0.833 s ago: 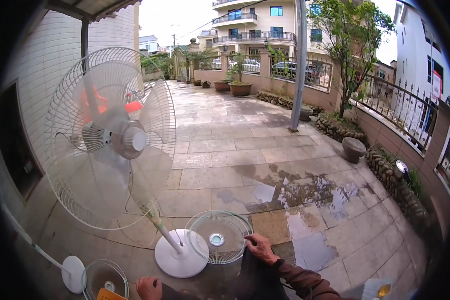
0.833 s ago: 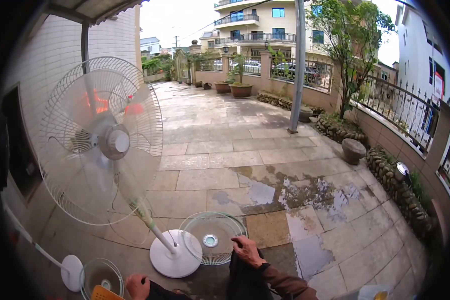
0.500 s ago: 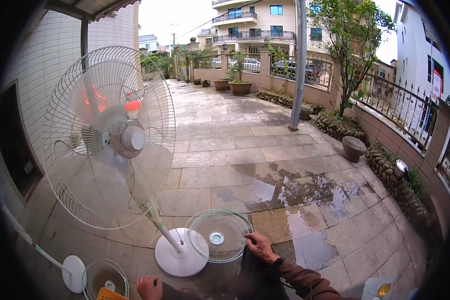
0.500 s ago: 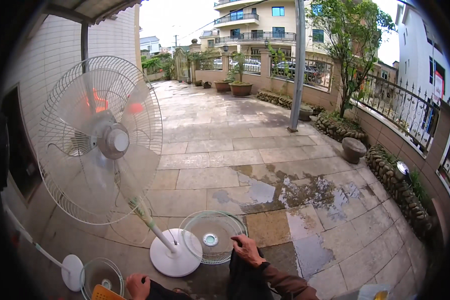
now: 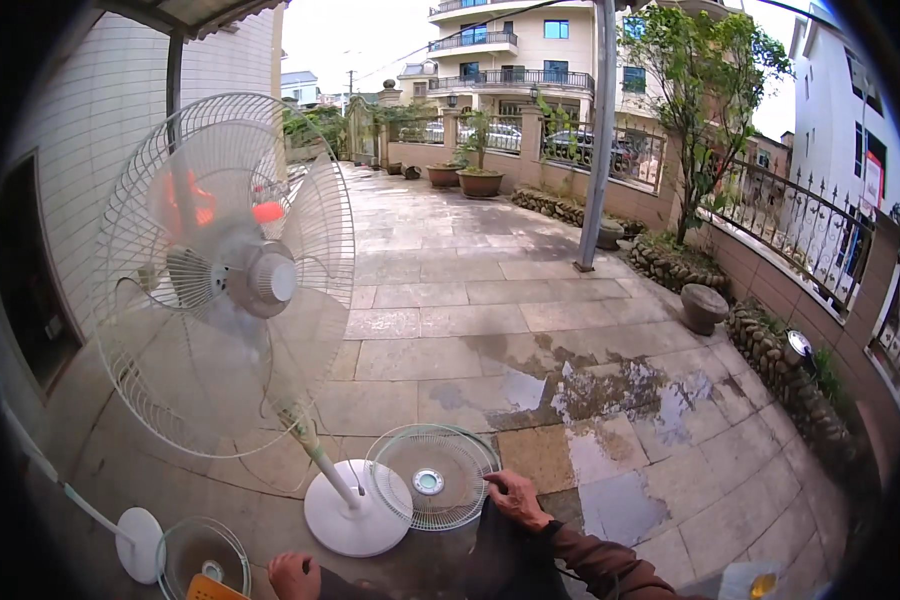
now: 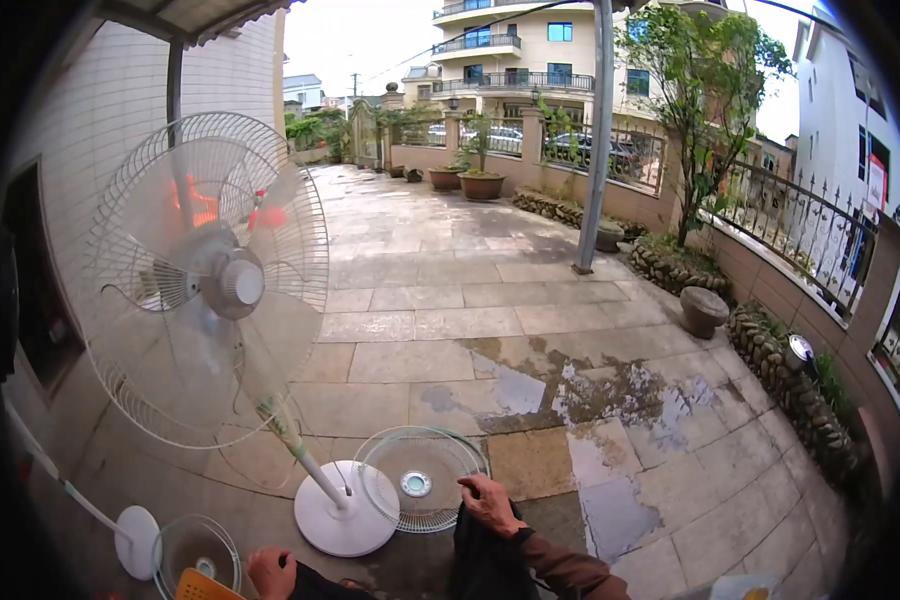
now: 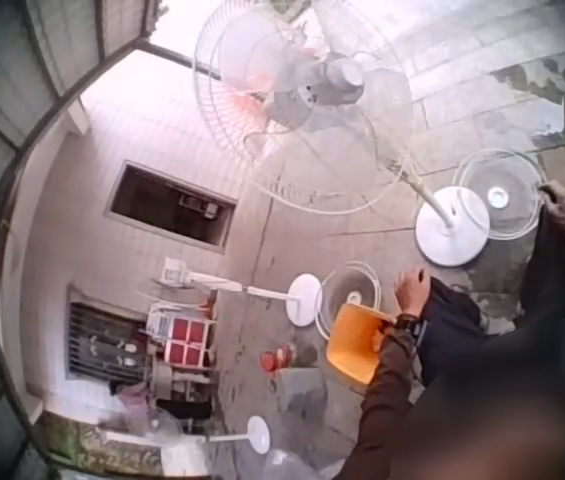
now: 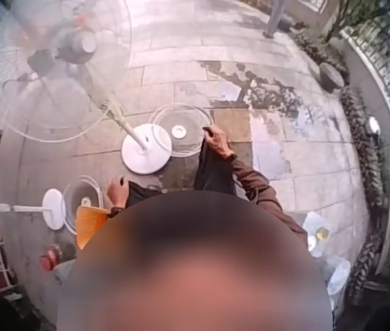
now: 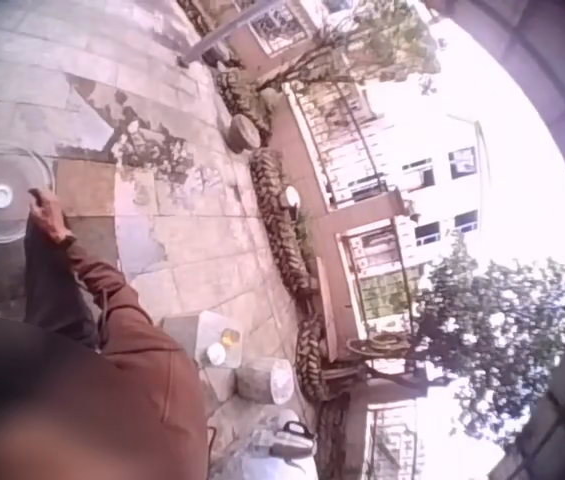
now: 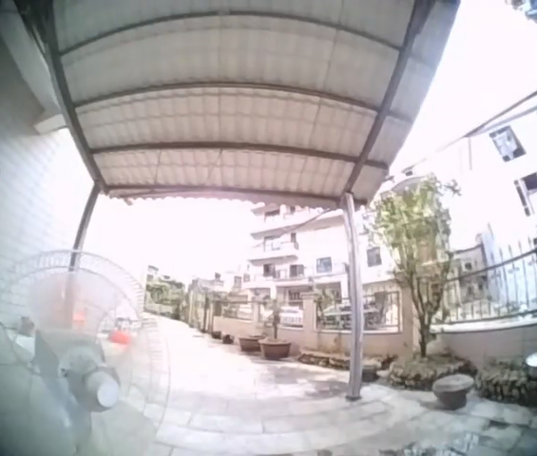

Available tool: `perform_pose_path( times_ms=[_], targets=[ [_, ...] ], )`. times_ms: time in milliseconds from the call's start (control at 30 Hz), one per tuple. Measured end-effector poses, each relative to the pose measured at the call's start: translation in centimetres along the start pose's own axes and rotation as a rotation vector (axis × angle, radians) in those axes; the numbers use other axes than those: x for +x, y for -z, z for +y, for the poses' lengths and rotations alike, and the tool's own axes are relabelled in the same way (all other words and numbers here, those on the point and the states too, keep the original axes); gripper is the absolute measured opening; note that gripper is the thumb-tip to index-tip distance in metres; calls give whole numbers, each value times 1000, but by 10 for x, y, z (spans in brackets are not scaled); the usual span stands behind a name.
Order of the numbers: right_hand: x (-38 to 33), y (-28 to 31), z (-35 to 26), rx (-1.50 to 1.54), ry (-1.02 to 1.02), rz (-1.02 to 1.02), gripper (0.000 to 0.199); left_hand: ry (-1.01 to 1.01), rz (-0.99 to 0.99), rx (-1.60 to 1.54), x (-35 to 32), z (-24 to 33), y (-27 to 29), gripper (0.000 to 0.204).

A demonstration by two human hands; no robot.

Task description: Assembling the protective front and back grilles onto a floor fan.

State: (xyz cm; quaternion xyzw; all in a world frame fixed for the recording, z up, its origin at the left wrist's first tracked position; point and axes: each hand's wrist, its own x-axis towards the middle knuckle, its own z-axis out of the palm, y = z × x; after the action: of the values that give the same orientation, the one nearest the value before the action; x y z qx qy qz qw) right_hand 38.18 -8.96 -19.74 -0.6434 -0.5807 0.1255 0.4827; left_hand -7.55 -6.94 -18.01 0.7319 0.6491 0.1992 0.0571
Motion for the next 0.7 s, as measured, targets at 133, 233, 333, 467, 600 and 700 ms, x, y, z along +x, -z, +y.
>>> perform_pose_path(
  times_ms=[133,233,333,467,600,700],
  targets=[
    [2,-10,-1,10,34,-25,20,-4,67,-29,-5,-11,-6,19],
    [3,-20,-3,5,70,8,18,1,114,-71,-10,-5,8,10],
    [2,-8,-12,-8,11,23,17,-62,160,-84,-3,1,11,13],
    [1,6,15,-44,-80,-18,20,-71,139,-89,7,6,-1,16],
    [2,-11,15,-50,-61,-77,23,0,99,-103,-7,-6,4,17],
    [1,-13,5,-18,-32,-79,24,-19,163,-121,-8,-7,6,16]
  ],
)
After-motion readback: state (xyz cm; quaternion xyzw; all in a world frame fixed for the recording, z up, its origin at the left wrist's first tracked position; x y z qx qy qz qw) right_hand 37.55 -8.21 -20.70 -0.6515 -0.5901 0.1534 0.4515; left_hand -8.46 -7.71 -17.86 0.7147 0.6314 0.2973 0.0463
